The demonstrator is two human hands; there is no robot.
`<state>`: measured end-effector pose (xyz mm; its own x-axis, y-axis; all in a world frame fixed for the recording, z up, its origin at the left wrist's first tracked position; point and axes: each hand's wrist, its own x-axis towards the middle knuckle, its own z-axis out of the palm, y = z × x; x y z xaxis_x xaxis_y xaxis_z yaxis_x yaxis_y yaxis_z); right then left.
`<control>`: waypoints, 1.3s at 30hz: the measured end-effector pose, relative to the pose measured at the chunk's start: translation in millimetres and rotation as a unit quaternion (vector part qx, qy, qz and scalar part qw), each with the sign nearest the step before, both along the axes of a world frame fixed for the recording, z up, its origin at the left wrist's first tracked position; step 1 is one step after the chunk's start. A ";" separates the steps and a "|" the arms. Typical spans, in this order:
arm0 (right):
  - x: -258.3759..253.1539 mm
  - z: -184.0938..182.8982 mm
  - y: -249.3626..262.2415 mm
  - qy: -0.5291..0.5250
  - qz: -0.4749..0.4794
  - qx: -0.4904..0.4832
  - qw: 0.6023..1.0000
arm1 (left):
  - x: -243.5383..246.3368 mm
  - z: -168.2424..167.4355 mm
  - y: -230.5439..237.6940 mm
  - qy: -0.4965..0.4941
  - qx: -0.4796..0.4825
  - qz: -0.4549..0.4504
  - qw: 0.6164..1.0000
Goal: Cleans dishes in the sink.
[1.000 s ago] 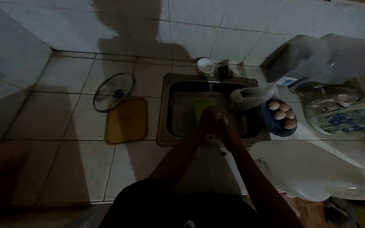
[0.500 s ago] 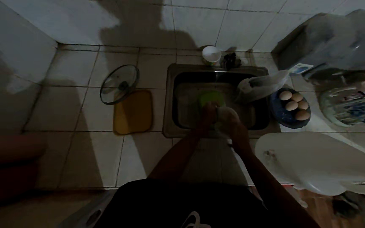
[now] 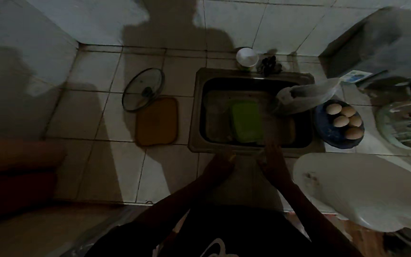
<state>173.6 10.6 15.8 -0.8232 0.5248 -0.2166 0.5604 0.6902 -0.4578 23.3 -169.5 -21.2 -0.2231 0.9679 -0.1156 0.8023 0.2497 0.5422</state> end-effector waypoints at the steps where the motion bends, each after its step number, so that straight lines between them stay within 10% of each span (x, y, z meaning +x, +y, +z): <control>1: -20.1 7.4 6.3 -0.021 -0.009 -0.015 1.000 | -1.7 -6.2 -2.2 0.022 0.046 -0.013 0.999; 12: -190.7 -31.1 25.2 -0.016 0.123 -0.022 0.992 | -20.0 5.9 20.9 0.011 0.094 0.037 0.995; 18: -226.3 -28.2 18.1 -0.125 0.084 -0.133 0.980 | -17.2 16.9 30.9 -0.017 -0.037 0.092 0.995; 26: -188.2 13.5 57.7 0.021 0.027 -0.216 0.976 | -14.0 33.9 34.2 -0.126 -0.048 0.058 0.989; 32: -115.8 43.3 57.8 0.140 -0.088 -0.243 0.956 | -33.2 92.3 88.1 -0.233 0.177 0.346 0.891; 39: -82.0 47.9 52.1 0.197 -0.103 -0.241 0.945 | -81.9 78.7 173.4 -0.266 0.033 0.246 0.931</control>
